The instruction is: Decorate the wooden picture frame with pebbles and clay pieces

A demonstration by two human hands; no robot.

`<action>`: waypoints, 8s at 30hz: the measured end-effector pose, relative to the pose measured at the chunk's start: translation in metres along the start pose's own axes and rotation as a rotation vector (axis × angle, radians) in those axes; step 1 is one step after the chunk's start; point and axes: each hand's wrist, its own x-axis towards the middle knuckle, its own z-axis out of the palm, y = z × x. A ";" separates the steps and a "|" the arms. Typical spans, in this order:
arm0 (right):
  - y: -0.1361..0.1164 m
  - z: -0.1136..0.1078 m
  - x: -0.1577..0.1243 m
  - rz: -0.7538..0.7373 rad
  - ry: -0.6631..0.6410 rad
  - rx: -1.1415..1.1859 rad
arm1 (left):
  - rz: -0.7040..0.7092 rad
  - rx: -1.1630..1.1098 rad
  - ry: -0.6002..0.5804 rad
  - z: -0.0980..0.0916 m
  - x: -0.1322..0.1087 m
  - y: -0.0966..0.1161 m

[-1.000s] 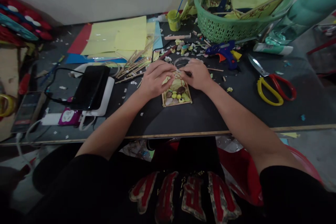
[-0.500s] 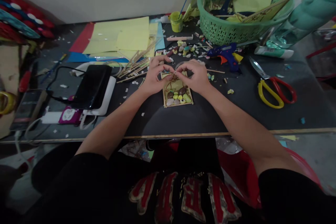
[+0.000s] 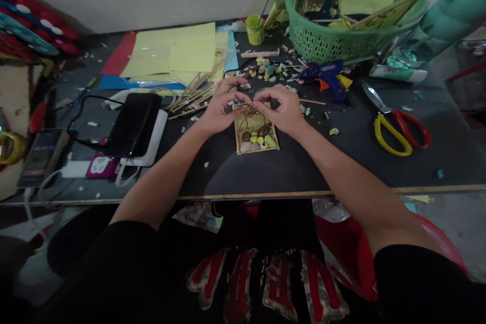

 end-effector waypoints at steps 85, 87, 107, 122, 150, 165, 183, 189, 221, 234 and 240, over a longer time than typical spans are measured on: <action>0.010 -0.007 0.004 -0.062 0.061 -0.338 | -0.122 -0.094 0.300 0.032 -0.006 0.003; 0.003 -0.002 0.002 -0.080 0.051 -0.306 | -0.107 -0.086 0.288 0.032 -0.006 0.003; 0.008 0.005 -0.005 -0.094 0.052 -0.279 | -0.096 -0.150 0.274 0.031 -0.006 0.004; 0.001 0.001 -0.004 -0.053 0.035 -0.374 | -0.142 -0.151 0.281 0.030 -0.007 0.006; -0.005 0.003 -0.001 -0.052 0.066 -0.267 | -0.141 -0.145 0.303 0.029 -0.007 0.006; -0.001 0.006 -0.004 -0.158 -0.015 -0.293 | -0.042 0.015 0.319 0.025 -0.011 0.008; 0.004 0.008 -0.004 -0.058 -0.051 -0.268 | 0.015 0.075 0.321 0.028 -0.010 0.010; 0.005 0.008 -0.005 -0.123 -0.027 -0.262 | 0.025 0.081 0.322 0.028 -0.010 0.010; 0.000 0.005 -0.006 -0.176 0.000 -0.224 | 0.111 0.135 0.386 0.028 -0.008 0.011; 0.010 0.005 -0.007 -0.169 0.051 -0.210 | 0.029 0.100 0.396 0.026 -0.009 0.013; 0.005 0.004 -0.006 -0.112 0.041 -0.282 | 0.016 0.078 0.410 0.024 -0.008 0.015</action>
